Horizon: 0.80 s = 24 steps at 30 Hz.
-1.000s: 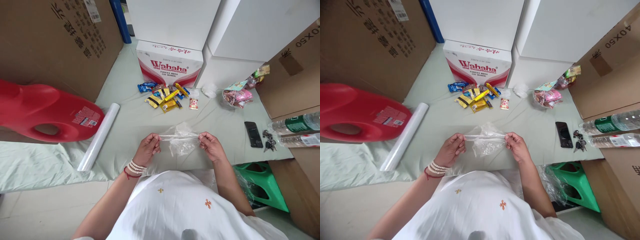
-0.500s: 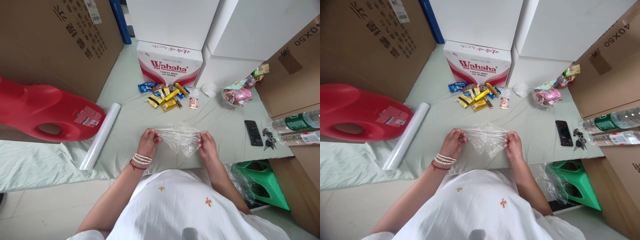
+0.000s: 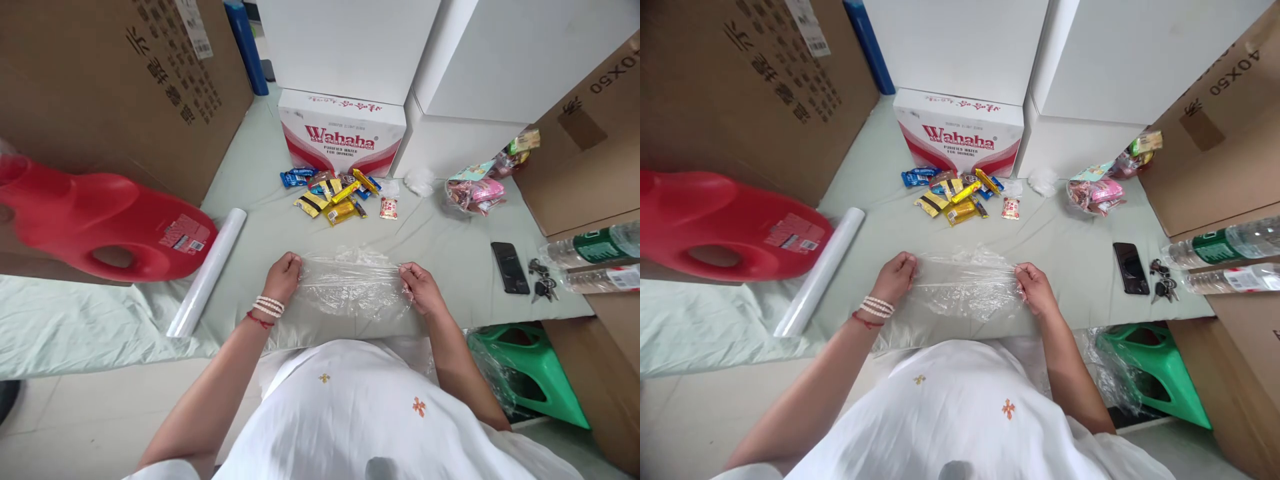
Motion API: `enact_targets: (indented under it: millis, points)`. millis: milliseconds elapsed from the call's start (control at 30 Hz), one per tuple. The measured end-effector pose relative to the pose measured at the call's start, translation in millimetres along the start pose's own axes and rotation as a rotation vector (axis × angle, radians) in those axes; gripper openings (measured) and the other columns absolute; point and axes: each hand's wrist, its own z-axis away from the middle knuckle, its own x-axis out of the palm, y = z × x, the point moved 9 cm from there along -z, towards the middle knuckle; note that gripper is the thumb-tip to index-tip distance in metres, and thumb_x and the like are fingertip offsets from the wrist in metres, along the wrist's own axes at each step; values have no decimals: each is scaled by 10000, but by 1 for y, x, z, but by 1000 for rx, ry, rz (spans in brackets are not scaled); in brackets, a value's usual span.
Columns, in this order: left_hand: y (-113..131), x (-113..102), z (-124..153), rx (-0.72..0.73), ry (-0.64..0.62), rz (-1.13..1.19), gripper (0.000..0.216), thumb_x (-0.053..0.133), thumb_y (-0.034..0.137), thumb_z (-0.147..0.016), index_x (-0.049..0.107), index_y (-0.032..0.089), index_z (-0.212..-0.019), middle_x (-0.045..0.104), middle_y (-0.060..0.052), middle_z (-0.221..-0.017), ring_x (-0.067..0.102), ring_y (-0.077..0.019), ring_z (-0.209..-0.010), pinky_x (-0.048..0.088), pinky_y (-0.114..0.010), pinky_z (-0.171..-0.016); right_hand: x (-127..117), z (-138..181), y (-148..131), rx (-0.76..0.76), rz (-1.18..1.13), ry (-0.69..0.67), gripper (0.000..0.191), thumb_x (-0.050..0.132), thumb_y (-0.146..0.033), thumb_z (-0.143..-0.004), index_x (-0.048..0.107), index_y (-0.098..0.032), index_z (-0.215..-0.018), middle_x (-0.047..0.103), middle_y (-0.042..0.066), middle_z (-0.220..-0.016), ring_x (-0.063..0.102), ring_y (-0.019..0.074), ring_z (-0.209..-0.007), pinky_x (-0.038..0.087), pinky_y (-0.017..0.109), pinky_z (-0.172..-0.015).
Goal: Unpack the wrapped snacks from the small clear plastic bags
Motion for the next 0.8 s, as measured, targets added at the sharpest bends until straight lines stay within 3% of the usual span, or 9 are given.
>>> enact_targets:
  millis: [67, 167, 233, 300, 467, 533, 633, 700, 800]
  points:
    - [4, -11, 0, 36, -5, -132, 266, 632, 419, -861, 563, 233, -682, 515, 29, -541, 424, -148, -507, 333, -265, -507, -8, -3, -1, -91, 126, 19, 383, 711, -606, -806, 589, -244, -831, 474, -67, -546, 375, 115, -444, 281, 268, -445]
    - [31, -20, -1, 247, 126, -478, 295, 518, 448, -941, 618, 232, -767, 639, -60, -736, 571, -241, -750, 441, -338, -718, -9, -4, -1, -191, 238, 7, 352, 652, -597, -872, 621, -246, -863, 480, -59, -539, 413, 140, -494, 332, 279, -506]
    - [54, -6, 0, 413, 197, -670, 285, 510, 454, -942, 664, 217, -904, 688, -129, -946, 590, -313, -987, 439, -404, -874, -5, -4, -2, -222, 268, -11, 355, 627, -606, -893, 632, -251, -883, 467, -58, -540, 405, 147, -505, 325, 282, -517]
    - [62, 23, -5, 474, 126, -675, 312, 604, 473, -882, 682, 212, -1033, 692, -155, -1072, 554, -349, -1111, 416, -428, -932, -1, -3, -6, -256, 297, -19, 359, 614, -612, -905, 639, -254, -882, 459, -54, -551, 399, 150, -517, 319, 282, -526]
    - [47, 86, -20, 370, -206, -361, 221, 787, 404, -711, 656, 228, -742, 574, -14, -627, 529, -221, -715, 383, -304, -724, -8, 2, -8, -323, 380, 12, 333, 586, -584, -943, 664, -261, -926, 473, -46, -579, 407, 155, -542, 333, 281, -555]
    - [41, 85, -20, 360, -198, -291, 232, 707, 438, -788, 622, 232, -723, 469, 35, -548, 429, -166, -581, 325, -273, -631, -20, 5, -5, -323, 394, 43, 327, 586, -573, -946, 682, -261, -937, 503, -39, -605, 415, 155, -556, 342, 281, -564]
    - [34, 74, -15, 345, -149, -182, 273, 613, 499, -860, 582, 241, -775, 374, 68, -546, 344, -141, -541, 271, -255, -583, -25, 10, -5, -309, 437, -80, 335, 609, -569, -932, 725, -255, -915, 590, -10, -685, 490, 171, -615, 402, 296, -611]
    - [32, 70, -8, 338, -137, -138, 286, 627, 512, -855, 571, 242, -780, 363, 71, -564, 335, -135, -551, 268, -252, -578, -24, 10, -18, -358, 485, -129, 314, 671, -555, -894, 760, -261, -962, 683, 36, -854, 587, 213, -772, 472, 336, -720]
    - [33, 78, 5, 346, -180, -83, 304, 680, 510, -838, 580, 233, -763, 387, 63, -592, 340, -130, -576, 274, -250, -580, -23, -5, -48, -447, 438, -24, 417, 765, -526, -816, 744, -289, -1159, 704, 89, -1191, 609, 277, -1103, 486, 417, -942]
